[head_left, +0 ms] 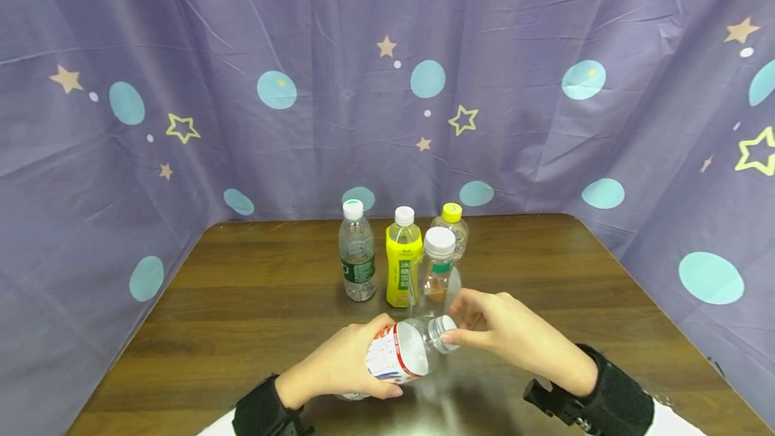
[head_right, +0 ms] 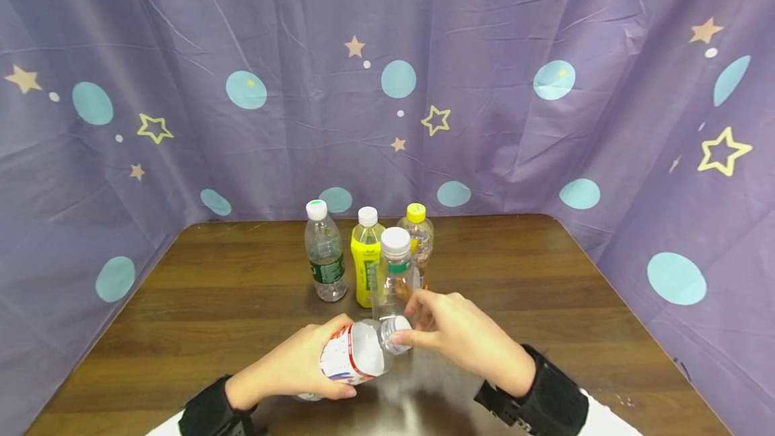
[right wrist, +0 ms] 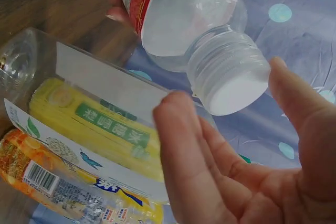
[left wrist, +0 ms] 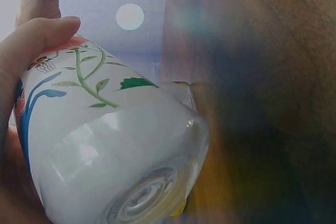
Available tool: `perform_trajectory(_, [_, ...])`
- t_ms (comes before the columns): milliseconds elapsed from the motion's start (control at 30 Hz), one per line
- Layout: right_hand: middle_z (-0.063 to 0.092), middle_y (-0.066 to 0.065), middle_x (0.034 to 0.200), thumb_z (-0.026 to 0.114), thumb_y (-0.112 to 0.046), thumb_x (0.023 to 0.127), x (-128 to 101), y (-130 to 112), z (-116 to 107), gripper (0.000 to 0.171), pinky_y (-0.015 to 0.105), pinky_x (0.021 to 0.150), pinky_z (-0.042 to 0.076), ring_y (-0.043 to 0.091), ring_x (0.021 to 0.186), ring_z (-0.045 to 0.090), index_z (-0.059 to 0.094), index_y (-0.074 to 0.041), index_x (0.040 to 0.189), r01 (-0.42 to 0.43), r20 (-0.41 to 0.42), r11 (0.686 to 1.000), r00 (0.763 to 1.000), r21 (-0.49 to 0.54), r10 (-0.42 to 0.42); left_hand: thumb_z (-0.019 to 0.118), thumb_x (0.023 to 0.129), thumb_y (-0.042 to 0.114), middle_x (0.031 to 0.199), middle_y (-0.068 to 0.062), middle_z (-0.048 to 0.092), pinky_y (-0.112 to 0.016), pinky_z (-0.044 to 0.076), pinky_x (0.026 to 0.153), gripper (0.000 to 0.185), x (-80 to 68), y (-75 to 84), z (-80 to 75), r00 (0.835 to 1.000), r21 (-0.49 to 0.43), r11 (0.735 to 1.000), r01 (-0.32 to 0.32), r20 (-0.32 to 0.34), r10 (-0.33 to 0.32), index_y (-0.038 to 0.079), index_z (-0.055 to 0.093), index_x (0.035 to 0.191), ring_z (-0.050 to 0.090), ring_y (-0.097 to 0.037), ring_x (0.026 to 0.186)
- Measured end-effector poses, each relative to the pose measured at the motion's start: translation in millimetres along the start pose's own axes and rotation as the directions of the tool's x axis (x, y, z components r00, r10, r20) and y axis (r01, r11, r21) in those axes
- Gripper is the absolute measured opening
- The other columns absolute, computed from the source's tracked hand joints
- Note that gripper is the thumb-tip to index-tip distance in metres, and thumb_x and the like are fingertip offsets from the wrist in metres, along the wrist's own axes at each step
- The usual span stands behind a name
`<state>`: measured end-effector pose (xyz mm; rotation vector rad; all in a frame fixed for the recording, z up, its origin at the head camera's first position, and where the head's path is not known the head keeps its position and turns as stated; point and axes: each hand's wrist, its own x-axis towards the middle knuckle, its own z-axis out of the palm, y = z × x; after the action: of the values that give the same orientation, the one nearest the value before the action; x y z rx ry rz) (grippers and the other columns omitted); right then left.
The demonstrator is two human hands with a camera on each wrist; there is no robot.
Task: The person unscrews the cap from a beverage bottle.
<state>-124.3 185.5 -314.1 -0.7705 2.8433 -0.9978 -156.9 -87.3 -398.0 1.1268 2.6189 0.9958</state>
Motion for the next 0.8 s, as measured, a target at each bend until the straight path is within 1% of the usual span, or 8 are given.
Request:
perform_trajectory(133, [0.062, -0.015, 0.069, 0.069, -0.049, 0.083, -0.3, 0.2, -0.2, 0.033, 0.021, 0.054, 0.045, -0.003, 0.062, 0.054, 0.061, -0.017, 0.091, 0.002, 0.027, 1.0, 1.0, 0.023, -0.003, 0.085, 0.064, 0.048, 0.086, 0.017, 0.059, -0.017, 0.046, 0.062, 0.064, -0.1, -0.6, 0.9, 1.0, -0.006, 1.0, -0.002, 0.005, 0.002, 0.025, 0.05, 0.112, 0.055, 0.004, 0.07])
perform_trajectory(200, [0.063, -0.013, 0.073, 0.071, -0.044, 0.083, -0.1, 1.0, -0.3, 0.03, 0.021, 0.055, 0.046, -0.003, 0.064, 0.055, 0.061, -0.017, 0.092, 0.05, 0.025, 0.998, 0.998, 0.035, -0.05, 0.085, 0.064, 0.048, 0.086, 0.017, 0.059, -0.017, 0.046, 0.062, 0.064, 0.4, -1.2, 0.8, 1.0, -0.003, 1.0, -0.002, 0.006, 0.002, 0.025, 0.05, 0.112, 0.055, 0.004, 0.07])
perform_trajectory(300, [0.066, -0.007, 0.087, 0.077, -0.026, 0.08, 0.5, 2.6, 0.2, 0.026, 0.022, 0.06, 0.051, -0.001, 0.07, 0.06, 0.062, -0.017, 0.098, 0.169, 0.015, 0.985, 0.985, 0.04, -0.17, 0.085, 0.064, 0.048, 0.087, 0.016, 0.059, -0.017, 0.046, 0.062, 0.064, 1.0, -2.5, -0.2, 1.0, 0.0, 1.0, 0.003, 0.009, -0.003, 0.024, 0.05, 0.112, 0.055, 0.003, 0.07])
perform_trajectory(367, [0.065, -0.002, 0.097, 0.08, -0.014, 0.075, 1.0, 3.3, 0.8, 0.033, 0.023, 0.064, 0.053, 0.001, 0.075, 0.062, 0.062, -0.016, 0.103, 0.244, 0.006, 0.969, 0.97, 0.027, -0.244, 0.085, 0.064, 0.048, 0.087, 0.016, 0.059, -0.018, 0.046, 0.062, 0.064, 1.5, -3.5, -0.6, 1.0, 0.001, 1.0, 0.008, 0.011, -0.008, 0.024, 0.05, 0.113, 0.055, 0.003, 0.07])
perform_trajectory(433, [0.064, 0.001, 0.103, 0.081, -0.007, 0.073, 1.4, 3.2, 1.6, 0.039, 0.023, 0.066, 0.054, 0.002, 0.078, 0.063, 0.062, -0.016, 0.105, 0.276, -0.001, 0.961, 0.961, 0.026, -0.276, 0.085, 0.064, 0.048, 0.087, 0.016, 0.059, -0.018, 0.046, 0.062, 0.065, 1.9, -4.4, -0.5, 1.0, -0.002, 1.0, 0.011, 0.013, -0.011, 0.024, 0.05, 0.113, 0.055, 0.003, 0.07])
perform_trajectory(667, [0.065, -0.004, 0.099, 0.073, -0.03, 0.084, 1.5, 1.3, 2.9, 0.022, 0.022, 0.063, 0.052, 0.0, 0.073, 0.061, 0.065, -0.02, 0.102, 0.239, -0.058, 0.968, 0.97, 0.072, -0.235, 0.085, 0.064, 0.048, 0.087, 0.016, 0.06, -0.018, 0.047, 0.062, 0.064, 2.9, -3.9, -0.4, 1.0, -0.018, 1.0, -0.002, 0.01, 0.002, 0.024, 0.05, 0.112, 0.056, 0.003, 0.07])
perform_trajectory(733, [0.065, -0.003, 0.099, 0.071, -0.031, 0.086, 1.5, 0.2, 2.1, 0.023, 0.023, 0.064, 0.052, 0.0, 0.073, 0.061, 0.064, -0.019, 0.104, 0.221, -0.075, 0.974, 0.973, 0.053, -0.216, 0.084, 0.065, 0.048, 0.086, 0.016, 0.06, -0.017, 0.046, 0.061, 0.064, 3.4, -2.6, -1.0, 1.0, -0.014, 1.0, -0.008, 0.006, 0.008, 0.024, 0.05, 0.112, 0.056, 0.003, 0.07])
perform_trajectory(800, [0.065, -0.005, 0.096, 0.071, -0.035, 0.085, 1.4, -1.0, 1.2, 0.028, 0.024, 0.063, 0.051, 0.0, 0.071, 0.059, 0.062, -0.019, 0.106, 0.165, -0.085, 0.986, 0.983, 0.021, -0.162, 0.084, 0.064, 0.048, 0.086, 0.016, 0.059, -0.017, 0.046, 0.061, 0.063, 3.7, -1.2, -1.8, 1.0, -0.006, 1.0, -0.014, -0.001, 0.014, 0.023, 0.05, 0.111, 0.055, 0.003, 0.069])
